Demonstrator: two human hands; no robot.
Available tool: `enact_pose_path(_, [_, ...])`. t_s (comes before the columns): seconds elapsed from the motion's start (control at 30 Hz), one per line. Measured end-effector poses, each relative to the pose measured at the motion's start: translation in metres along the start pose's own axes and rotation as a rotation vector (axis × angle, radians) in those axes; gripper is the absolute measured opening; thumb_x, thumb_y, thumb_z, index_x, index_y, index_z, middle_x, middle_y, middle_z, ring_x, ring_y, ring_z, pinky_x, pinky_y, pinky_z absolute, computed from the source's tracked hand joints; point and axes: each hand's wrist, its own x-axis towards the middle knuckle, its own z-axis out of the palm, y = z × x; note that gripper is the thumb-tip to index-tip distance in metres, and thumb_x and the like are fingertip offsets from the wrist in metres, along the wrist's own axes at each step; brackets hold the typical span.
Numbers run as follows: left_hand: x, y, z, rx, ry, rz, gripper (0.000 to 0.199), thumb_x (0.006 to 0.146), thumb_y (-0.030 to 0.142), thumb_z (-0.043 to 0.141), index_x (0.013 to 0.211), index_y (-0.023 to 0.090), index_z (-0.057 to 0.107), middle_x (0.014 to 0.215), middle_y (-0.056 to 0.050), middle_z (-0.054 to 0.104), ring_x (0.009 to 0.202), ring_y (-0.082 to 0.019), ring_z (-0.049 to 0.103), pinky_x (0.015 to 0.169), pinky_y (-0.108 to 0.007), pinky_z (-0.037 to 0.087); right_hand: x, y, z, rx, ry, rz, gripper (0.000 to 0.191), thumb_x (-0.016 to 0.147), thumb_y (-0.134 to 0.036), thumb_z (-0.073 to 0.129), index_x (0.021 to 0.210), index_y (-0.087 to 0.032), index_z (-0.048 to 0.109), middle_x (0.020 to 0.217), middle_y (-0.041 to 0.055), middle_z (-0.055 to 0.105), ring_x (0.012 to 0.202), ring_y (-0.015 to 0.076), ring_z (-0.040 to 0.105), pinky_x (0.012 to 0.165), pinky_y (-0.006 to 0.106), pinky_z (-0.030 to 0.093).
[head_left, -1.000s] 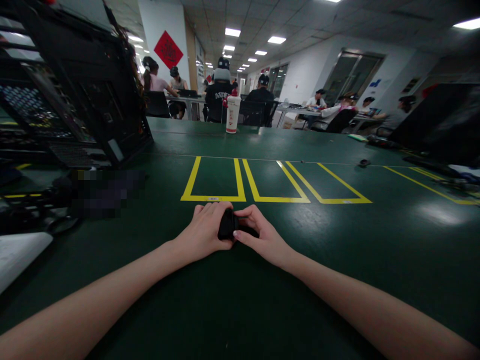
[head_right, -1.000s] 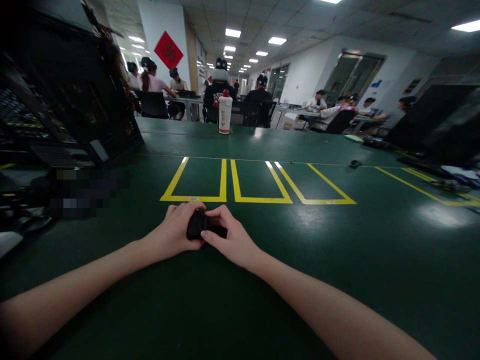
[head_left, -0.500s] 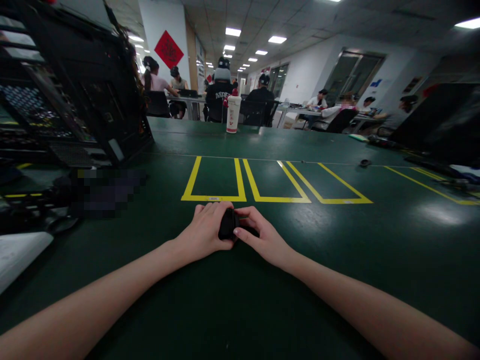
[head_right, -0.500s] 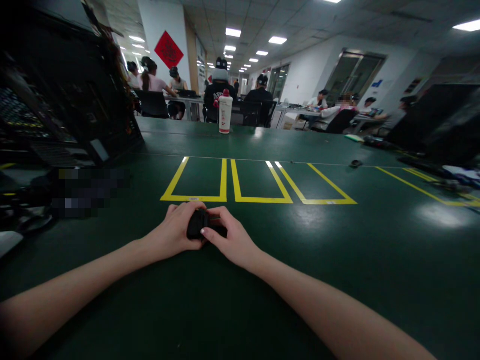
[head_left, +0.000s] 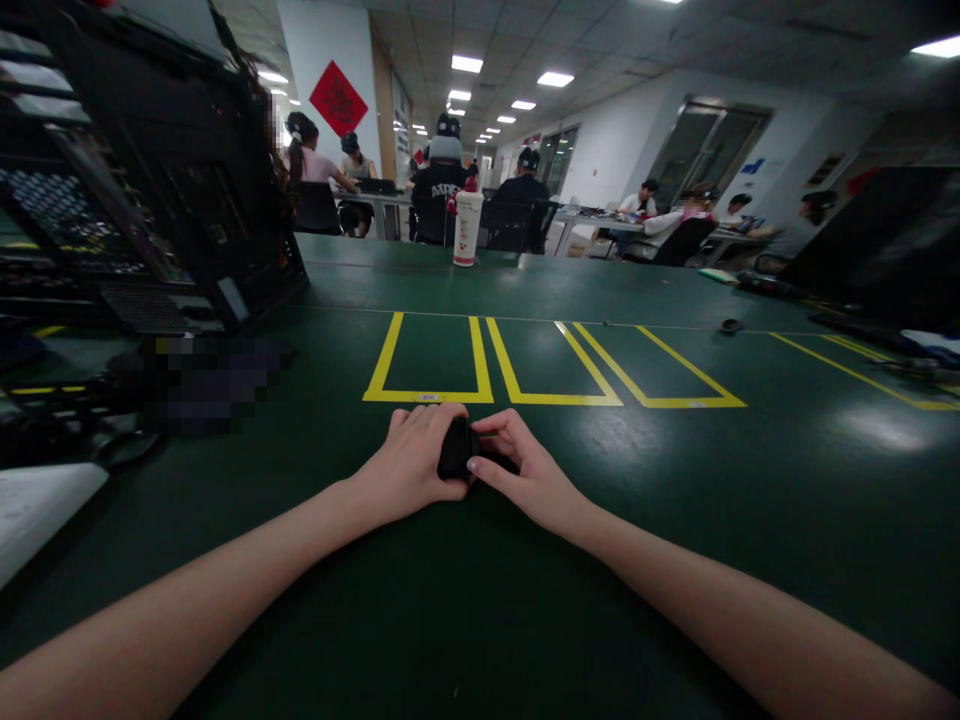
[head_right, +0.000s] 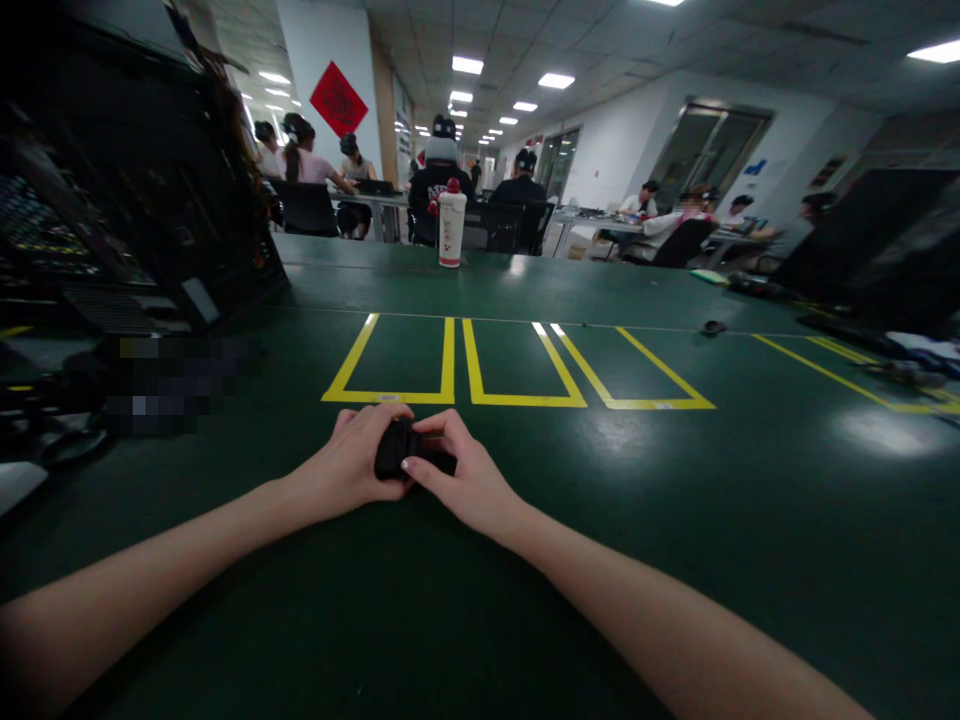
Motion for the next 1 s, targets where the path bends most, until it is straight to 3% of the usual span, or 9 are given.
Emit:
enact_pose_path(0.17, [-0.0002, 0.0001, 0.0004, -0.001, -0.002, -0.014, 0.052, 0.069, 0.034, 0.062, 0.113, 0.022, 0.037, 0.111, -0.006, 0.05, 0.103, -0.025, 0.047, 0.087, -0.043, 0.033, 0.0006, -0.0003, -0.0006, -0.045, -0.01, 0.0, 0.032, 0.08, -0.022, 0.052, 0.111, -0.023, 0.041, 0.113, 0.0054, 0.049, 0.108, 0.018, 0.048, 0.095, 0.041, 0.039])
enact_pose_path(0.57, [0.001, 0.0007, 0.0007, 0.026, 0.014, 0.017, 0.049, 0.07, 0.035, 0.06, 0.111, 0.02, 0.037, 0.107, -0.007, 0.051, 0.1, -0.025, 0.048, 0.083, -0.041, 0.034, -0.0003, 0.0022, -0.0004, 0.005, -0.017, -0.003, 0.02, 0.082, -0.025, 0.05, 0.101, -0.022, 0.044, 0.105, 0.0042, 0.051, 0.101, 0.0177, 0.053, 0.085, 0.037, 0.047])
enact_pose_path(0.8, [0.0008, -0.0008, 0.0019, 0.015, 0.008, -0.001, 0.052, 0.069, 0.035, 0.062, 0.112, 0.022, 0.037, 0.11, -0.006, 0.05, 0.102, -0.025, 0.047, 0.086, -0.042, 0.033, 0.0012, 0.0005, -0.0004, -0.043, -0.008, 0.01, 0.031, 0.082, -0.022, 0.05, 0.111, -0.023, 0.041, 0.113, 0.0055, 0.048, 0.107, 0.0181, 0.049, 0.092, 0.039, 0.042])
enact_pose_path(1.0, [0.0002, -0.0019, 0.0024, 0.021, 0.01, 0.001, 0.053, 0.068, 0.034, 0.063, 0.113, 0.022, 0.037, 0.111, -0.006, 0.05, 0.103, -0.025, 0.047, 0.086, -0.043, 0.033, 0.0001, -0.0017, -0.0011, -0.038, -0.035, -0.011, 0.026, 0.079, -0.021, 0.053, 0.104, -0.022, 0.044, 0.106, 0.004, 0.05, 0.105, 0.0184, 0.05, 0.09, 0.039, 0.043])
